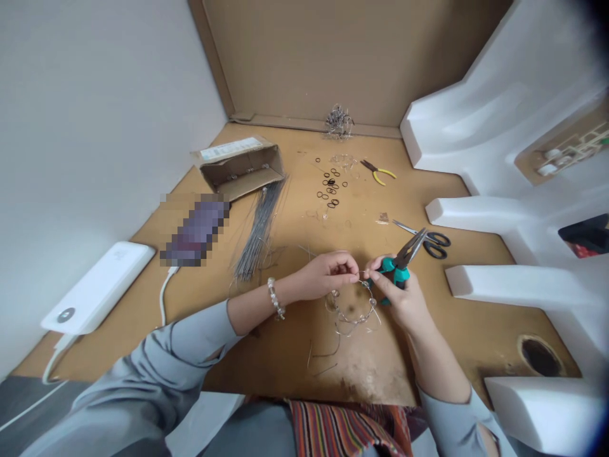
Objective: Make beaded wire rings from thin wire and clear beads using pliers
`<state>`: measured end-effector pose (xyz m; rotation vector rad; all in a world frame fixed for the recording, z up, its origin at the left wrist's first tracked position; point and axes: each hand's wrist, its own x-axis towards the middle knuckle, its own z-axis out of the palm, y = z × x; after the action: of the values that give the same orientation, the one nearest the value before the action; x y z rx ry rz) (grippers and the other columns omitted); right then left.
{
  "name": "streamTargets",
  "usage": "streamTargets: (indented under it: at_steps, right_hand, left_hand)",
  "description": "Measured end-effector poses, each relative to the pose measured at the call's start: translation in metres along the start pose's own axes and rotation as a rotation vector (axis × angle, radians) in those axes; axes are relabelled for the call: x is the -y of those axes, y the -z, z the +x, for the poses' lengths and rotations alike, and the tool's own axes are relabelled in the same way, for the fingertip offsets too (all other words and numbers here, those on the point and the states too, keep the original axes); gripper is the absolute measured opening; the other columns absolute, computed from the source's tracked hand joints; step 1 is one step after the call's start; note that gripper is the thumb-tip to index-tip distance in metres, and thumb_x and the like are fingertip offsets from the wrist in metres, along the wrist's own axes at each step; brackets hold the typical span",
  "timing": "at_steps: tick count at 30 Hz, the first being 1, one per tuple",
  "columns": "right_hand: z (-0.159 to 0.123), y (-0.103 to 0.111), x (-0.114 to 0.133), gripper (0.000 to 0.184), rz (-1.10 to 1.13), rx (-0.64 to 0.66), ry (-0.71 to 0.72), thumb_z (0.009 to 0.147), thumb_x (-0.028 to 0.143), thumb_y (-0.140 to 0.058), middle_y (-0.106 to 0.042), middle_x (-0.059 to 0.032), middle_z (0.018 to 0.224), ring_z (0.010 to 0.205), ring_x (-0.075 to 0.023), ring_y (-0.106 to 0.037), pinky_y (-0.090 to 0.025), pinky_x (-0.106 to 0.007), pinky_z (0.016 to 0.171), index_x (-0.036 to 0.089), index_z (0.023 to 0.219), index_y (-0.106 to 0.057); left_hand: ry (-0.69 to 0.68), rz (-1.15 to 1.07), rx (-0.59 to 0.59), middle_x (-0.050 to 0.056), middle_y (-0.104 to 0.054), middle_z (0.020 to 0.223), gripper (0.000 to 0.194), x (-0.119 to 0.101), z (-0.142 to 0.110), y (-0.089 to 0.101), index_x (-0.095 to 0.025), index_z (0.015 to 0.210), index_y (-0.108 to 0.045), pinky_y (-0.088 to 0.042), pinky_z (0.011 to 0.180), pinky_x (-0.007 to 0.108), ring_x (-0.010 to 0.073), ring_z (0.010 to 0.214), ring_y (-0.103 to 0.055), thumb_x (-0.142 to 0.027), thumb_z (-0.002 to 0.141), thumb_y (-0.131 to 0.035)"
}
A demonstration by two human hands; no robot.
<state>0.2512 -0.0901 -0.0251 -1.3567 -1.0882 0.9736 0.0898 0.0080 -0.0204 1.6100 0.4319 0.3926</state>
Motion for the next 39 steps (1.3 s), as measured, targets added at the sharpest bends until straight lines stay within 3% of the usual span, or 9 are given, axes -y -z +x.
streamTargets:
  at_steps: [3,8,13,22,28,34,39]
  right_hand:
    - [0.000,0.001,0.003,0.022,-0.106,-0.036,-0.015,0.075,0.037,-0.066,-0.061,-0.0021,0.083,0.079,-0.0165,-0.058,-0.047,-0.031,0.078,0.020,0.086,-0.056]
    - [-0.004,-0.002,0.006,0.021,-0.324,0.020,-0.013,0.074,0.035,-0.066,-0.062,-0.0012,0.080,0.071,-0.0148,-0.056,-0.046,-0.029,0.070,0.020,0.086,-0.057]
    - [-0.008,-0.007,0.006,0.018,-0.331,0.003,0.036,0.076,0.036,-0.063,-0.061,0.0000,0.078,0.072,-0.0147,-0.055,-0.045,-0.028,0.070,0.020,0.083,-0.058]
    - [-0.009,-0.011,0.014,0.017,-0.350,0.001,-0.051,0.075,0.035,-0.062,-0.061,0.0009,0.071,0.062,-0.0130,-0.052,-0.043,-0.026,0.062,0.019,0.078,-0.059]
    - [-0.008,-0.008,0.012,0.018,-0.428,0.047,0.003,0.077,0.037,-0.060,-0.066,-0.0011,0.079,0.070,-0.0158,-0.058,-0.046,-0.028,0.067,0.020,0.084,-0.061]
    - [-0.022,0.024,0.033,0.024,-0.890,-0.118,0.168,0.080,0.037,-0.055,-0.068,-0.0075,0.090,0.078,-0.0220,-0.061,-0.044,-0.034,0.071,0.021,0.096,-0.062]
    - [-0.038,0.039,0.064,0.024,-1.496,0.075,0.293,0.071,0.026,-0.056,-0.063,-0.0069,0.074,0.072,-0.0244,-0.057,-0.037,-0.034,0.063,0.020,0.093,-0.063]
  left_hand:
    - [0.029,-0.074,-0.038,-0.003,-0.048,0.070,0.014,0.002,0.000,0.000,-0.014,0.081,-0.054,-0.034,0.058,0.020,0.0068,0.061,-0.042,-0.027,0.081,-0.056]
    - [-0.011,-0.067,-0.096,0.000,-0.055,0.074,0.017,0.006,0.000,0.000,-0.013,0.082,-0.056,-0.038,0.064,0.022,0.0085,0.067,-0.048,-0.030,0.080,-0.058]
    - [-0.036,-0.109,-0.142,0.001,-0.057,0.077,0.019,0.006,-0.001,-0.003,-0.013,0.082,-0.055,-0.040,0.070,0.024,0.0094,0.071,-0.051,-0.031,0.079,-0.060]
    - [-0.069,-0.166,-0.220,0.001,-0.058,0.079,0.018,0.010,-0.002,-0.010,-0.013,0.083,-0.055,-0.041,0.072,0.025,0.0096,0.073,-0.053,-0.030,0.080,-0.059]
    - [-0.042,-0.061,-0.153,0.001,-0.057,0.076,0.018,0.007,0.001,-0.003,-0.013,0.082,-0.054,-0.041,0.068,0.024,0.0095,0.070,-0.051,-0.031,0.081,-0.058]
    - [-0.042,-0.015,-0.229,-0.002,-0.053,0.070,0.019,0.002,-0.001,0.002,-0.013,0.081,-0.057,-0.037,0.059,0.021,0.0073,0.062,-0.046,-0.032,0.080,-0.058]
    - [-0.090,-0.017,-0.225,-0.002,-0.051,0.068,0.016,-0.002,-0.002,0.000,-0.013,0.079,-0.057,-0.036,0.057,0.020,0.0062,0.059,-0.043,-0.029,0.081,-0.057]
